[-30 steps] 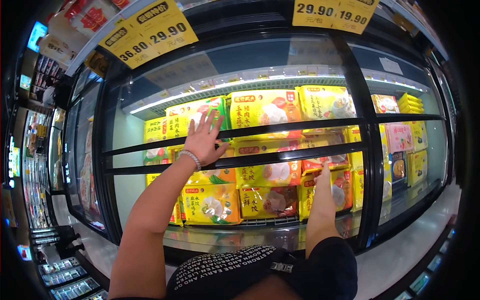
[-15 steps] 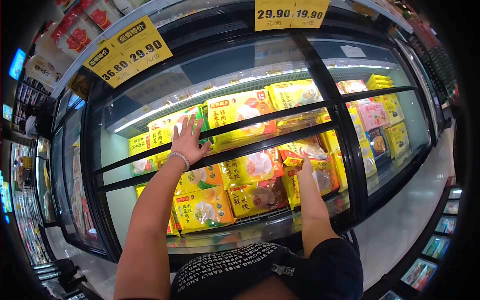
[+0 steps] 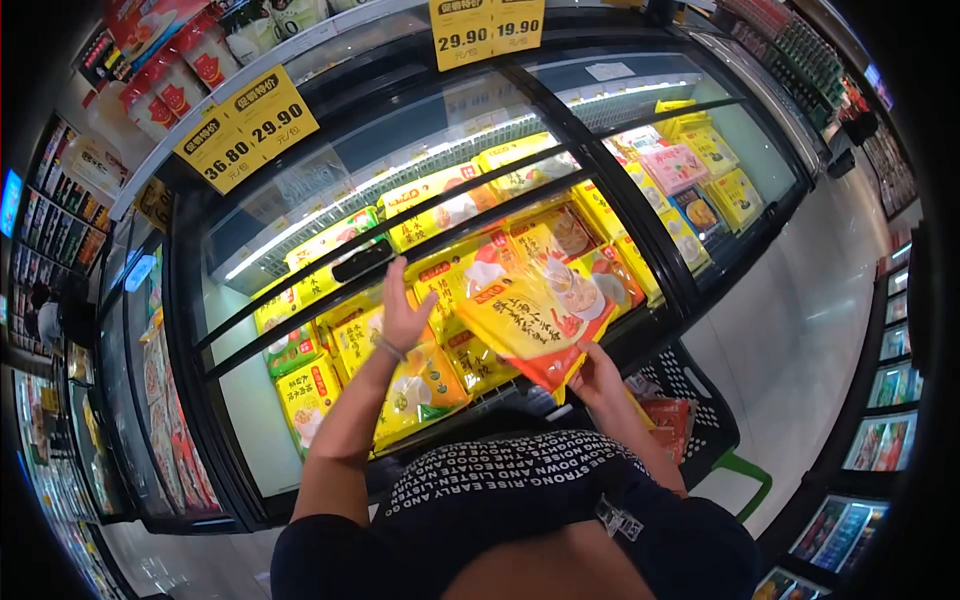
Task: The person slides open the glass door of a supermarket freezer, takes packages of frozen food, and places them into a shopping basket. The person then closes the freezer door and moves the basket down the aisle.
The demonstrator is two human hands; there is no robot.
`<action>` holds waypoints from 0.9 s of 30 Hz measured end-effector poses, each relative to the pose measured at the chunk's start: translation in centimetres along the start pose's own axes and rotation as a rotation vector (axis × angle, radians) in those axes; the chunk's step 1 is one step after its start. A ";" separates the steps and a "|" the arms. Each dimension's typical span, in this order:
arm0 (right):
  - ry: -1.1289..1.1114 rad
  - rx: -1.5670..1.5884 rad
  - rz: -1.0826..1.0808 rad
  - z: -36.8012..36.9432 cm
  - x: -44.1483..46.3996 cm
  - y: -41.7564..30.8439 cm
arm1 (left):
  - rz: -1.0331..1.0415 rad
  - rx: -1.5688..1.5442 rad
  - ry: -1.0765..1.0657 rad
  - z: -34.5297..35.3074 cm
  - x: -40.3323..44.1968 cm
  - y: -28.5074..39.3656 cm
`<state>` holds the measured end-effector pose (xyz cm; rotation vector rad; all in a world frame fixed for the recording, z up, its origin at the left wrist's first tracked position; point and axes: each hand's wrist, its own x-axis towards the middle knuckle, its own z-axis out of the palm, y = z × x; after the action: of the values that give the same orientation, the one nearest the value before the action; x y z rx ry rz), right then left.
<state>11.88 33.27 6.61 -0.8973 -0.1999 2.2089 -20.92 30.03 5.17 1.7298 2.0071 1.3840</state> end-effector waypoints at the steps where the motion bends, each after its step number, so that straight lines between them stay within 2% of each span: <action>1: -0.033 -0.044 -0.051 -0.3 -1.4 0.5 | -0.119 -0.283 0.029 1.2 -3.2 1.7; 2: -0.066 -0.089 -0.101 -0.4 -2.7 1.1 | -0.242 -0.564 0.059 2.3 -5.9 3.3; 3: -0.083 -0.120 -0.147 0.2 -4.4 1.4 | -0.492 -0.863 0.018 2.0 -7.4 6.4; 5: -0.135 -0.190 -0.240 2.1 -6.8 1.5 | -0.694 -1.464 -0.076 2.5 -9.7 8.2; 7: -0.187 -0.281 -0.321 2.5 -8.1 1.8 | -0.296 -0.852 -0.146 1.5 -10.8 11.8; 10: -0.260 -0.418 -0.398 2.1 -9.5 2.4 | -0.468 -1.282 -0.019 2.0 -11.7 14.5; 12: -0.237 -0.550 -0.451 2.3 -10.9 3.0 | -0.619 -1.436 0.006 0.8 -10.7 15.9; 13: -0.231 -0.612 -0.444 2.2 -11.5 3.2 | -0.595 -1.456 0.057 0.3 -10.4 17.0; 16: -0.314 -0.703 -0.404 2.4 -14.0 2.6 | -0.574 -1.521 0.029 -0.4 -10.5 17.7; 17: -0.291 -0.797 -0.316 0.1 -13.6 2.4 | -0.581 -1.533 -0.011 -0.4 -10.9 17.3; 20: -0.312 -0.804 -0.313 -1.1 -15.6 1.2 | -0.567 -1.514 -0.065 0.0 -11.7 17.6; 21: -0.233 -0.865 -0.319 -1.5 -16.4 0.7 | -0.555 -1.504 -0.094 0.0 -11.6 18.0; 24: -0.077 -0.534 -0.358 -5.1 -17.1 -0.5 | -0.653 -1.551 -0.199 1.3 -11.8 18.3; 25: -0.004 -0.457 -0.433 -5.4 -17.8 -1.0 | -0.674 -1.579 -0.235 1.7 -11.6 18.6; 27: -0.081 -0.143 -0.466 -6.9 -19.6 -2.3 | -0.675 -1.609 -0.345 2.7 -11.5 19.6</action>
<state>27.31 20.70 12.94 -0.7464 -0.5532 1.8112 -1.71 19.95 12.49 0.4080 0.5728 1.4572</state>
